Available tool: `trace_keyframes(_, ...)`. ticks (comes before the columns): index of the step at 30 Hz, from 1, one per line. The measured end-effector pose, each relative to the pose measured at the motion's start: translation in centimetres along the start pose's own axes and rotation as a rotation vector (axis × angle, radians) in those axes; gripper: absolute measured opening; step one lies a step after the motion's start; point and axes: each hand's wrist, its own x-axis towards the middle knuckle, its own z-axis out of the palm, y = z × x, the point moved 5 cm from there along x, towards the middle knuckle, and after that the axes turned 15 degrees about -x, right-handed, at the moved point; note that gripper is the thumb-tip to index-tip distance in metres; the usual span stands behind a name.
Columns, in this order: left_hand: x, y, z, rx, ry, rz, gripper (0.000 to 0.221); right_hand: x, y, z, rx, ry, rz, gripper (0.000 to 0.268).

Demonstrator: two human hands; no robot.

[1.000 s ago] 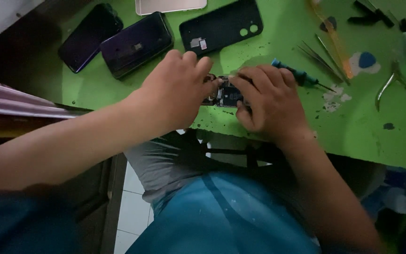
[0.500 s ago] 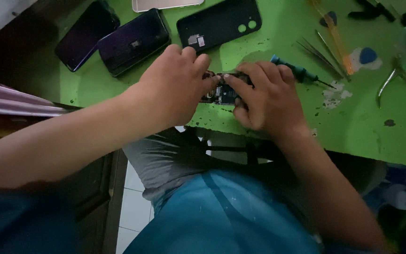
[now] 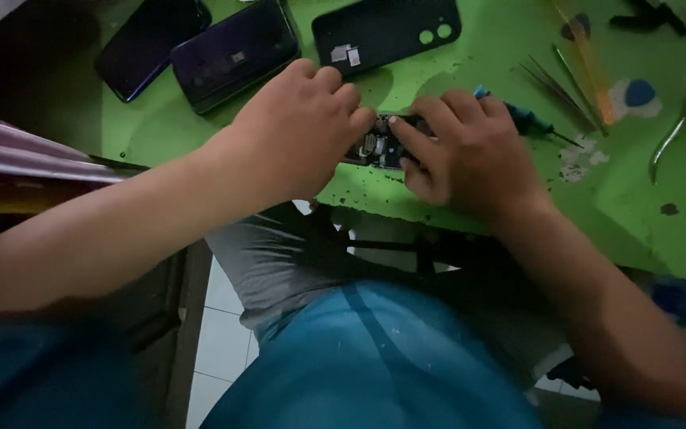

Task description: Disassembling various smartphone components using a screwdriver, brush, and manual prying on a repair bench.

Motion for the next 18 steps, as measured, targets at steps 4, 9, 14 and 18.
trace_keyframes(4,-0.26,-0.09,-0.48,-0.007,0.066,0.018,0.040,-0.02,-0.21,0.05,-0.091,0.033,-0.015,0.050)
trace_keyframes(9,-0.34,-0.09,-0.86,0.085,0.075,0.025,0.039,-0.19,-0.29,0.04,-0.059,0.048,0.008,0.049)
trace_keyframes(14,-0.50,-0.13,-1.00,0.066,0.053,0.021,0.042,-0.32,-0.36,0.20,-0.053,0.043,0.017,0.048)
trace_keyframes(18,-0.49,-0.26,-0.67,0.048,0.095,0.025,0.035,-0.24,-0.36,-0.10,-0.114,0.054,0.006,0.040)
